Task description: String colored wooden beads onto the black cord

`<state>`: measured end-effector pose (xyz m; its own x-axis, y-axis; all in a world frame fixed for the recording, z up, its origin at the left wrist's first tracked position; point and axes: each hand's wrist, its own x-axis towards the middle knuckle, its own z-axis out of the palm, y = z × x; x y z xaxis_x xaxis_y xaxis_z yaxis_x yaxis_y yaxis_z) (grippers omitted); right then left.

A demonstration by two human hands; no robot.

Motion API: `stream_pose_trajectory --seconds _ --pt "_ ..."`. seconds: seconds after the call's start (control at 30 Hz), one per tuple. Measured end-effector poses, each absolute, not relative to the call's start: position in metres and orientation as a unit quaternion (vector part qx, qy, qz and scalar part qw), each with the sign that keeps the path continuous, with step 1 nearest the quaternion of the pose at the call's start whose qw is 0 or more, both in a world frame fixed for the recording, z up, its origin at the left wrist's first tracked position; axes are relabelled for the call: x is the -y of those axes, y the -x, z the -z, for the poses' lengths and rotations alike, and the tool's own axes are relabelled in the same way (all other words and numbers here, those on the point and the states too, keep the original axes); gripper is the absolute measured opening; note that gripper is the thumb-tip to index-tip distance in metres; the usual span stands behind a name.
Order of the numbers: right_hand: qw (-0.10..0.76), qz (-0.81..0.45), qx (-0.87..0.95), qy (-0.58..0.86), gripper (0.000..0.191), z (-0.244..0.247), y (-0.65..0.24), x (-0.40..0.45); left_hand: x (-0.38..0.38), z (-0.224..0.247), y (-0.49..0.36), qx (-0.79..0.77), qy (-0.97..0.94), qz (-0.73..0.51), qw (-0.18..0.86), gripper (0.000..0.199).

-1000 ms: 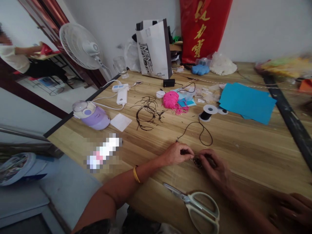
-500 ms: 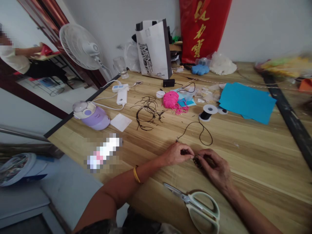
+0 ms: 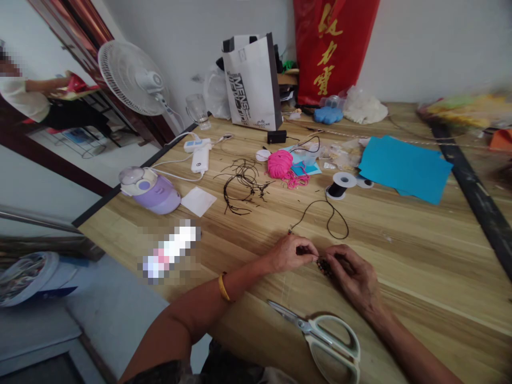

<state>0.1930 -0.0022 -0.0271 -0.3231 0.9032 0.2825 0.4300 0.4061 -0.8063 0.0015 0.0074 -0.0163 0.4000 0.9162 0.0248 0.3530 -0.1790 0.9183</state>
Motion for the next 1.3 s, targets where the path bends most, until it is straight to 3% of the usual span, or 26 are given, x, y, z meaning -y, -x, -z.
stream_pose_trajectory --seconds 1.3 --pt "0.367 -0.319 0.78 0.395 0.02 0.0213 -0.188 0.0022 -0.0081 0.0164 -0.0024 -0.457 -0.66 -0.316 0.506 0.011"
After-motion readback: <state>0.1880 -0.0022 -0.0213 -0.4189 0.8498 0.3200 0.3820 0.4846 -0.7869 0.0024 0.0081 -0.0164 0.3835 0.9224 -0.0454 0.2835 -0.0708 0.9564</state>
